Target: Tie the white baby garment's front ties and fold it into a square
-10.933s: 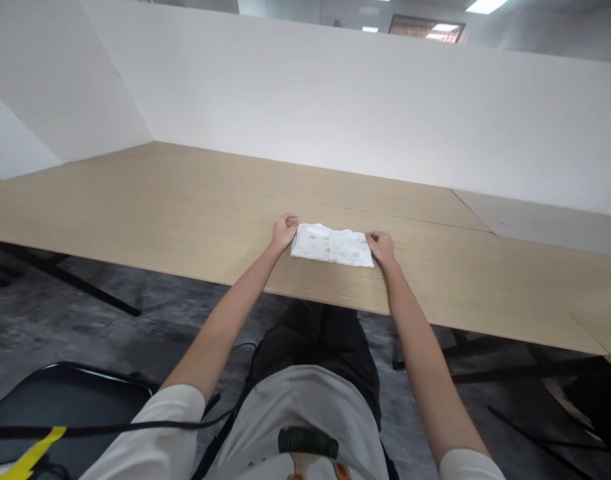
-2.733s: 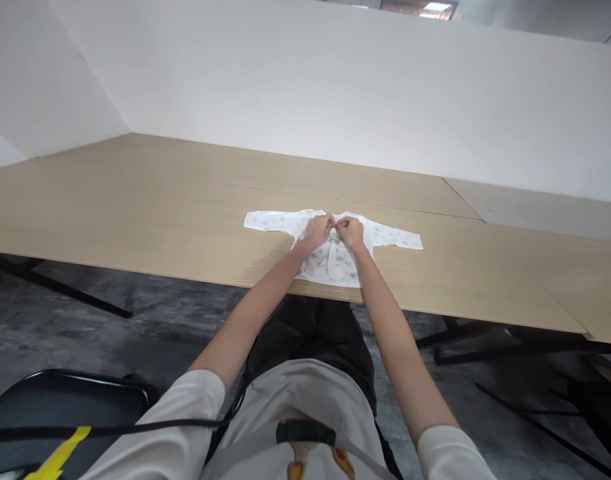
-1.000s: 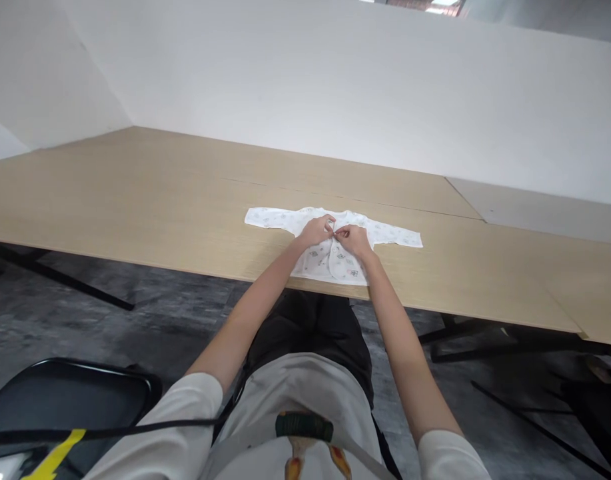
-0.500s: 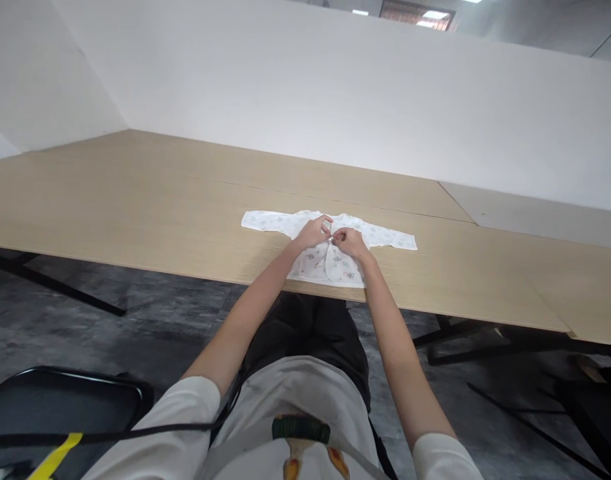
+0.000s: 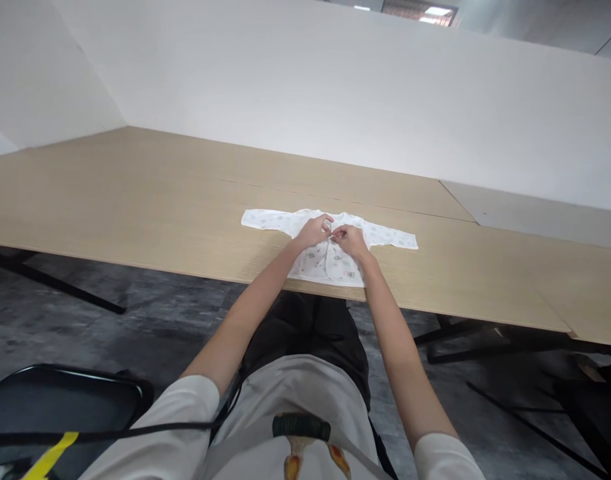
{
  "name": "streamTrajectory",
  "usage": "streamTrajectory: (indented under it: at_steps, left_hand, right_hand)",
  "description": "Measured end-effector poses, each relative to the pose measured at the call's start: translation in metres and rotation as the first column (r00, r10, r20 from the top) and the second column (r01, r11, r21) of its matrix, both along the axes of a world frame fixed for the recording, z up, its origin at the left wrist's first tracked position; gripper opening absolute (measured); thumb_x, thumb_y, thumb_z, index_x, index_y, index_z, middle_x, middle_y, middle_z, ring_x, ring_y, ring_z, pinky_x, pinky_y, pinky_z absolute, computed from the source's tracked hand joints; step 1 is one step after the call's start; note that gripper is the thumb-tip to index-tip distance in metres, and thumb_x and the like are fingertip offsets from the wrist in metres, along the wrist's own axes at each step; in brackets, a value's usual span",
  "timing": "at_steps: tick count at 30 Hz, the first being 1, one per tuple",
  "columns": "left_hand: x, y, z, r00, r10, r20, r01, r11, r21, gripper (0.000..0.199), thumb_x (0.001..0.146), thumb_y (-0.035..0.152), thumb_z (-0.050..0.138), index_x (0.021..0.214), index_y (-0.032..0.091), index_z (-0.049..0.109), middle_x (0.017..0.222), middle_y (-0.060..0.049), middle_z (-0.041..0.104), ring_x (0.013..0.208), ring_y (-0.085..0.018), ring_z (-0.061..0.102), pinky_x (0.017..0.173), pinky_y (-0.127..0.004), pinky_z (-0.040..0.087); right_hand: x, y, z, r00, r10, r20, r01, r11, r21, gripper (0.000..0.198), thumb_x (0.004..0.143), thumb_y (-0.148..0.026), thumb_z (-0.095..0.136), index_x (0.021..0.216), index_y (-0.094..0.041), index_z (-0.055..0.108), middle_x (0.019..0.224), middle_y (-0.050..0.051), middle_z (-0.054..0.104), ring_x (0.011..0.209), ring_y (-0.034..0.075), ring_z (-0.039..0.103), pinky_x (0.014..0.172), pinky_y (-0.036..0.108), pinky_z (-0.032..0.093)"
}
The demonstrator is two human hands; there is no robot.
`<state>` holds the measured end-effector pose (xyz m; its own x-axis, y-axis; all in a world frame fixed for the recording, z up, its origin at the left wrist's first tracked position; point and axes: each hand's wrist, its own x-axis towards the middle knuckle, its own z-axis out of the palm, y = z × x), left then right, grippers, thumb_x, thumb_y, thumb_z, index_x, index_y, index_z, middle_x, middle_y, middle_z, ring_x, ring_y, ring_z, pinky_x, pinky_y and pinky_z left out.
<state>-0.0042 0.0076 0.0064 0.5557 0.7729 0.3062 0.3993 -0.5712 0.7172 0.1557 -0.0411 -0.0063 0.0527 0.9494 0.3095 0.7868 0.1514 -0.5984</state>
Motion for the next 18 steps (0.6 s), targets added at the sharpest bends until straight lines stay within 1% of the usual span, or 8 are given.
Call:
streamTrajectory:
  at_steps: [4, 8, 11, 14, 16, 18]
  left_hand:
    - [0.0005, -0.001, 0.0018, 1.0, -0.01, -0.008, 0.01, 0.998, 0.06, 0.037, 0.071, 0.014, 0.058, 0.108, 0.018, 0.057, 0.078, 0.0, 0.069, 0.08, -0.018, 0.065, 0.076, -0.028, 0.047]
    - [0.0, -0.0021, 0.0033, 0.999, -0.018, -0.045, 0.023, 0.993, 0.12, 0.034, 0.072, 0.016, 0.059, 0.106, 0.019, 0.058, 0.078, 0.0, 0.07, 0.081, -0.019, 0.065, 0.076, -0.027, 0.047]
    - [-0.0004, -0.0011, 0.0019, 0.998, -0.017, -0.055, 0.026, 0.985, 0.171, 0.03, 0.071, 0.014, 0.058, 0.101, 0.019, 0.06, 0.079, 0.0, 0.07, 0.077, -0.018, 0.065, 0.073, -0.027, 0.047]
    - [-0.0004, 0.0004, 0.0001, 0.999, -0.043, -0.03, 0.048, 0.976, 0.214, 0.025, 0.07, 0.011, 0.058, 0.093, 0.019, 0.06, 0.078, 0.001, 0.07, 0.075, -0.017, 0.065, 0.073, -0.026, 0.046]
    - [-0.0002, 0.0008, -0.0001, 0.998, -0.063, -0.009, 0.063, 0.974, 0.219, 0.022, 0.069, 0.011, 0.058, 0.089, 0.019, 0.061, 0.079, 0.001, 0.07, 0.075, -0.016, 0.064, 0.073, -0.026, 0.046]
    - [0.0005, 0.0008, 0.0006, 0.997, -0.075, 0.013, 0.071, 0.979, 0.189, 0.019, 0.069, 0.011, 0.058, 0.087, 0.018, 0.061, 0.079, 0.001, 0.07, 0.077, -0.016, 0.064, 0.074, -0.025, 0.047]
  right_hand:
    - [-0.0009, -0.0018, 0.0029, 0.999, -0.033, 0.001, 0.033, 0.999, -0.009, 0.007, 0.071, -0.019, 0.069, 0.077, -0.019, 0.072, 0.079, 0.002, 0.068, 0.076, 0.016, 0.059, 0.08, 0.03, 0.041]
    - [-0.0019, -0.0035, 0.0042, 0.999, -0.034, 0.005, 0.034, 0.999, -0.016, 0.005, 0.073, -0.022, 0.068, 0.074, -0.019, 0.072, 0.075, 0.001, 0.068, 0.073, 0.015, 0.059, 0.08, 0.03, 0.041]
    - [-0.0011, -0.0037, 0.0032, 1.0, -0.03, -0.006, 0.03, 0.999, -0.017, 0.007, 0.074, -0.025, 0.069, 0.075, -0.019, 0.073, 0.074, 0.001, 0.068, 0.07, 0.014, 0.059, 0.076, 0.028, 0.041]
    - [0.0003, -0.0043, 0.0027, 0.998, -0.055, -0.017, 0.055, 0.998, -0.011, 0.009, 0.073, -0.027, 0.07, 0.075, -0.018, 0.073, 0.073, 0.002, 0.069, 0.068, 0.014, 0.059, 0.071, 0.026, 0.041]
    - [0.0009, -0.0052, 0.0032, 0.997, -0.08, -0.02, 0.08, 0.997, -0.001, 0.01, 0.073, -0.027, 0.069, 0.074, -0.018, 0.073, 0.073, 0.003, 0.069, 0.068, 0.015, 0.06, 0.067, 0.025, 0.041]
    - [0.0011, -0.0062, 0.0042, 0.995, -0.093, -0.022, 0.093, 0.996, 0.007, 0.011, 0.073, -0.027, 0.068, 0.073, -0.017, 0.072, 0.072, 0.003, 0.068, 0.067, 0.015, 0.059, 0.065, 0.025, 0.04]
